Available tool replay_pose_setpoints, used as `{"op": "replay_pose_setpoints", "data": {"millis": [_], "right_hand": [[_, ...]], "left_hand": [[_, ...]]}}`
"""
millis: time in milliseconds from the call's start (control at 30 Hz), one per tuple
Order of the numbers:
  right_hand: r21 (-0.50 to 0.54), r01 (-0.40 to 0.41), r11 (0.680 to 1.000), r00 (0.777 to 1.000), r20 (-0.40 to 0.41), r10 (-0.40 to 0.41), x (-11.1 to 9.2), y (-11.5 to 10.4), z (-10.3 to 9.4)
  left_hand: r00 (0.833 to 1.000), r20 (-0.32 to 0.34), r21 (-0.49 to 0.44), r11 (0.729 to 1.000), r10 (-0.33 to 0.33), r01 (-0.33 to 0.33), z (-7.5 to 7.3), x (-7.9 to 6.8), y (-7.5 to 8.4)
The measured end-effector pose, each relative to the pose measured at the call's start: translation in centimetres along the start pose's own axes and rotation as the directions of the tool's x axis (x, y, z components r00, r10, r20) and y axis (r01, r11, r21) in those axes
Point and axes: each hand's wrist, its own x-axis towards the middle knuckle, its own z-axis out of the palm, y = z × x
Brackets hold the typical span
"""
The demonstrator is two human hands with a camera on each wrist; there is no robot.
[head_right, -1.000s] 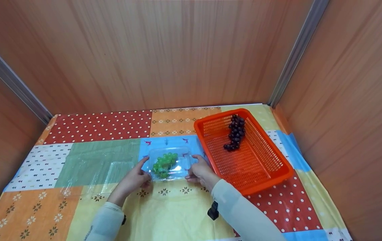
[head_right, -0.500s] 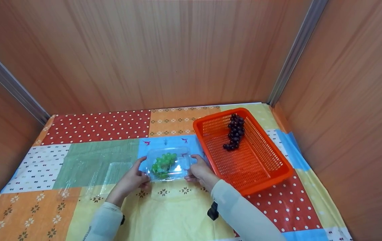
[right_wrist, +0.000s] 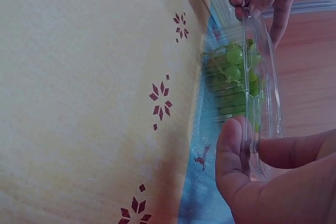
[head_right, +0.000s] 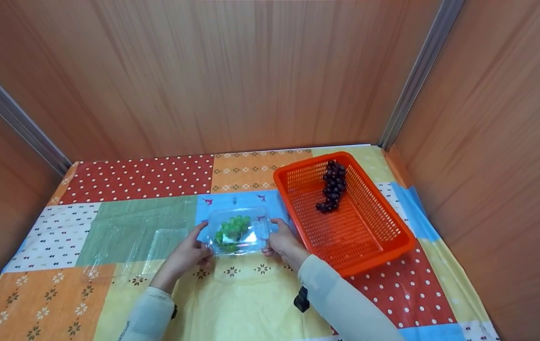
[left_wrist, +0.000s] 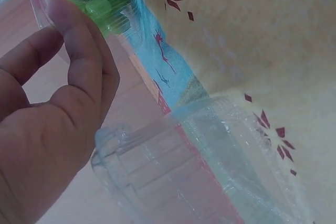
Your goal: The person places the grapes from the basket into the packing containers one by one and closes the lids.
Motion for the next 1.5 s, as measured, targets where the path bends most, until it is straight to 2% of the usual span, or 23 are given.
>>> {"op": "replay_pose_setpoints", "data": {"millis": [167,333,433,567,667,800,900,967,1033,1167,1233,1400,1500], "right_hand": [[-0.044,0.054,0.998,0.998,-0.033,-0.056,-0.1,0.2,0.1],[-0.091,0.046,0.995,0.999,0.000,-0.046,-0.5,0.3,-0.3],[-0.154,0.091,0.984,0.996,0.016,-0.090,-1.0,0.2,-0.7],[-0.270,0.176,0.947,0.983,0.005,-0.181,-1.8,-0.2,-1.1],[-0.322,0.214,0.922,0.974,0.004,-0.225,-2.5,-0.7,-1.2],[-0.298,0.284,0.911,0.956,0.021,-0.291,-3.5,-1.9,-1.5],[-0.219,0.328,0.919,0.942,0.004,-0.335,-3.9,-3.3,-2.1],[-0.134,0.342,0.930,0.937,-0.018,-0.348,-4.0,-4.4,-2.6],[-0.008,0.350,0.937,0.935,-0.050,-0.350,-4.0,-5.4,-3.1],[0.197,0.363,0.911,0.932,-0.088,-0.353,-3.9,-6.9,-4.3],[0.246,0.358,0.901,0.934,-0.102,-0.343,-3.8,-7.3,-5.1],[0.347,0.322,0.881,0.947,-0.110,-0.303,-3.3,-7.4,-7.5],[0.441,0.263,0.858,0.964,-0.092,-0.249,-2.7,-7.4,-8.9]], "left_hand": [[0.999,-0.037,0.068,0.997,0.039,-0.036,0.2,-0.1,0.1],[0.997,-0.078,0.147,0.989,0.021,-0.010,0.3,-0.6,0.2],[0.991,-0.127,0.218,0.976,0.045,-0.017,0.1,-1.3,0.6],[0.972,-0.201,0.285,0.957,0.119,-0.058,-0.8,-2.9,1.0],[0.956,-0.255,0.279,0.958,0.143,-0.068,-1.8,-4.3,0.8],[0.925,-0.345,0.307,0.951,0.159,-0.049,-3.7,-5.8,0.0],[0.901,-0.400,0.381,0.925,0.170,-0.005,-5.1,-6.4,-0.8],[0.897,-0.411,0.413,0.911,0.164,0.023,-5.8,-6.6,-1.5],[0.902,-0.405,0.429,0.902,0.153,0.040,-6.1,-6.8,-2.3],[0.914,-0.380,0.432,0.901,0.142,0.040,-6.1,-7.0,-3.7],[0.915,-0.376,0.429,0.903,0.145,0.034,-6.1,-7.1,-4.2],[0.900,-0.407,0.417,0.908,0.159,0.029,-6.1,-7.1,-4.8],[0.884,-0.440,0.408,0.912,0.159,0.038,-6.1,-7.0,-5.0]]}}
